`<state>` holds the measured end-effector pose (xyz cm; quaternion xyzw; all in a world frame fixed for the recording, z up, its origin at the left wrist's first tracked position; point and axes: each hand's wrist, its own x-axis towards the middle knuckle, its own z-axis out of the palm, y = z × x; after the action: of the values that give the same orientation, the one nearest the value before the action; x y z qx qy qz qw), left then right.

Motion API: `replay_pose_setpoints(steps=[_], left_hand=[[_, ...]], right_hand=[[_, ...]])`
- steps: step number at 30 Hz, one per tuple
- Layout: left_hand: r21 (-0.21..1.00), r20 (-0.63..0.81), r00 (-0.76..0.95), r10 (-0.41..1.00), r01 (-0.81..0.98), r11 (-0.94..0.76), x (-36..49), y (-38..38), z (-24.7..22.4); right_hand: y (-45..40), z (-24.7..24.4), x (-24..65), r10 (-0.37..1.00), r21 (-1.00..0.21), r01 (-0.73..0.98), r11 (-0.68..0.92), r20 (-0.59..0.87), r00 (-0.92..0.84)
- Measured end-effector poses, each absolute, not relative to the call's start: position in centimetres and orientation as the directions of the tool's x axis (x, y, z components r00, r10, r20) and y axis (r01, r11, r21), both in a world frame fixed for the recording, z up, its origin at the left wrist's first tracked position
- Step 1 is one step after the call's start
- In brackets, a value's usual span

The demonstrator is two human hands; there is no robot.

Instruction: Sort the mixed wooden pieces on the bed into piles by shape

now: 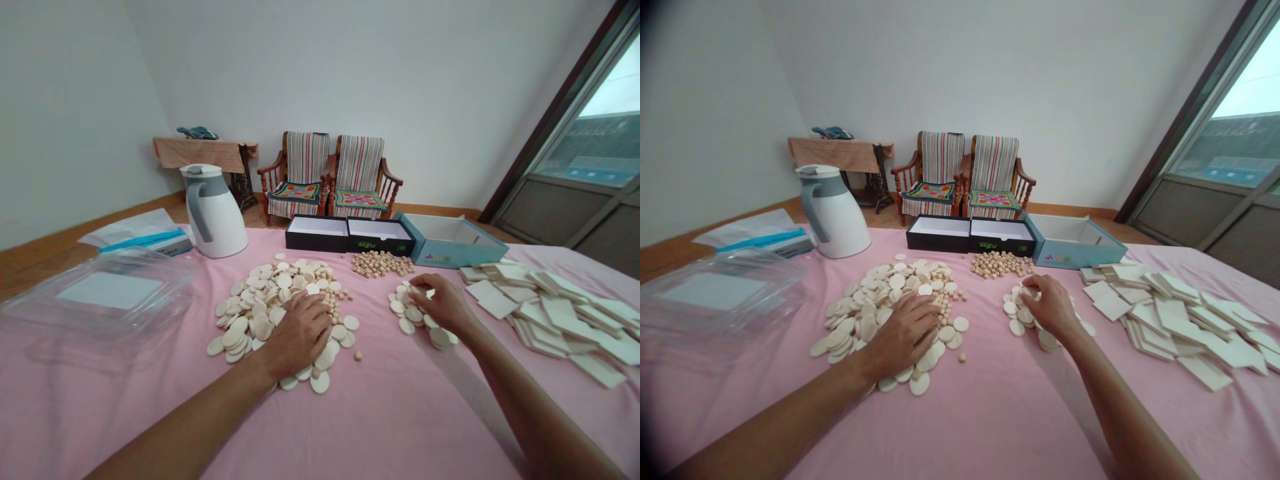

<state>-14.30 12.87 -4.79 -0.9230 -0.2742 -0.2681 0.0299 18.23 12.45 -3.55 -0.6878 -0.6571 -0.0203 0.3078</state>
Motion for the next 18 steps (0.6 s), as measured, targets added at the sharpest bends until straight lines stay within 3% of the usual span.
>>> replay_pose_setpoints(steps=[7,10,15,18], left_hand=[[0.102,0.499,0.711,0.496,0.520,-0.848,-14.3,13.0,-4.9],[0.096,0.500,0.713,0.492,0.518,-0.850,-14.3,13.0,-4.8],[0.086,0.504,0.711,0.490,0.523,-0.848,-14.2,12.9,-4.6],[0.082,0.503,0.713,0.488,0.523,-0.849,-14.2,12.9,-4.6]], right_hand=[[12.8,-5.3,21.6,0.794,-0.331,0.940,-0.079,0.550,0.260],[12.5,-5.0,20.4,0.739,-0.287,0.956,-0.060,0.631,0.236],[11.2,-4.5,14.2,0.857,-0.447,0.830,0.335,0.511,-0.071],[10.4,-4.9,10.3,0.829,-0.449,0.713,0.538,0.434,-0.353]])
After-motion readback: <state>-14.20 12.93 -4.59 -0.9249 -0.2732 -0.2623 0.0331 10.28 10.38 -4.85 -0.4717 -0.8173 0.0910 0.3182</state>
